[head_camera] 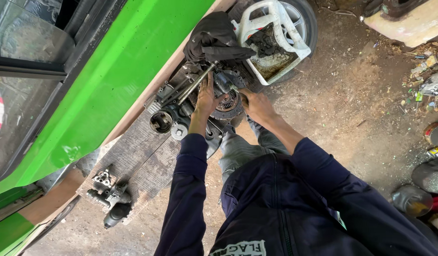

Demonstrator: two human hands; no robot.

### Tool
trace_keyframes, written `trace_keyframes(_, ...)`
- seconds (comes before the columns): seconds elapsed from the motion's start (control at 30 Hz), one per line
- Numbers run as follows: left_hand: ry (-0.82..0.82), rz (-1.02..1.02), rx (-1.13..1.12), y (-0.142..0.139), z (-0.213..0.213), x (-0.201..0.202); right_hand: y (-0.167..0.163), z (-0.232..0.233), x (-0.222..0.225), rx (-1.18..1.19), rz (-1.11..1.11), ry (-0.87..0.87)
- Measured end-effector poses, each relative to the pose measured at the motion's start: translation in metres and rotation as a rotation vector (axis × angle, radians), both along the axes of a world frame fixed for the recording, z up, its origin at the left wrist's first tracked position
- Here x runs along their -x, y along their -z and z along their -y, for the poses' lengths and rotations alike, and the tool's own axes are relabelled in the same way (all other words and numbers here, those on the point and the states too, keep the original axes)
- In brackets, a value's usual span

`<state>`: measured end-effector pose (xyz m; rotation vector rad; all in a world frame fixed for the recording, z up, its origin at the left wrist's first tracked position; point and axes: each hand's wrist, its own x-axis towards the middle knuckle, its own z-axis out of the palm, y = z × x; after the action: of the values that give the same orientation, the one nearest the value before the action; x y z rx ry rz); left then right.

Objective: The person works on a motorcycle clutch assembly laid on a wooden plank beside a green auto-rickshaw, using a hand tool to pry and adjust the clutch plates and hub. They reposition the assembly, lift and turn a cylindrical component, and wipe parts with a dark cloth.

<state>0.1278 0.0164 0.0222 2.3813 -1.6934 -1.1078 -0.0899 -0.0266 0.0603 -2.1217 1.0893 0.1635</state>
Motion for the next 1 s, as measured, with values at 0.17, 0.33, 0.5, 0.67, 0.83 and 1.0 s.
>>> trace_keyframes(0.17, -0.149, -0.126, -0.036, -0.005, -0.003, 0.004, -0.002, -0.004, -0.003, -0.012, -0.054, -0.032)
trace_keyframes(0.33, -0.228, -0.212, 0.207, 0.003, -0.017, 0.009, 0.002, -0.001, 0.005, -0.064, 0.121, 0.215)
trace_keyframes(0.5, -0.218, -0.162, 0.163, -0.007, -0.023, 0.012, -0.001, -0.006, 0.042, -0.1, 0.214, 0.308)
trace_keyframes(0.67, -0.11, -0.025, -0.007, -0.016, -0.01, 0.024, -0.013, -0.01, 0.068, -0.231, 0.114, 0.365)
trace_keyframes(0.83, -0.086, 0.026, -0.094, -0.018, 0.004, 0.044, -0.019, -0.006, 0.07, -0.142, 0.323, 0.262)
trace_keyframes(1.0, -0.114, 0.059, -0.194, -0.032, 0.009, 0.053, -0.016, -0.008, 0.067, -0.161, 0.278, 0.249)
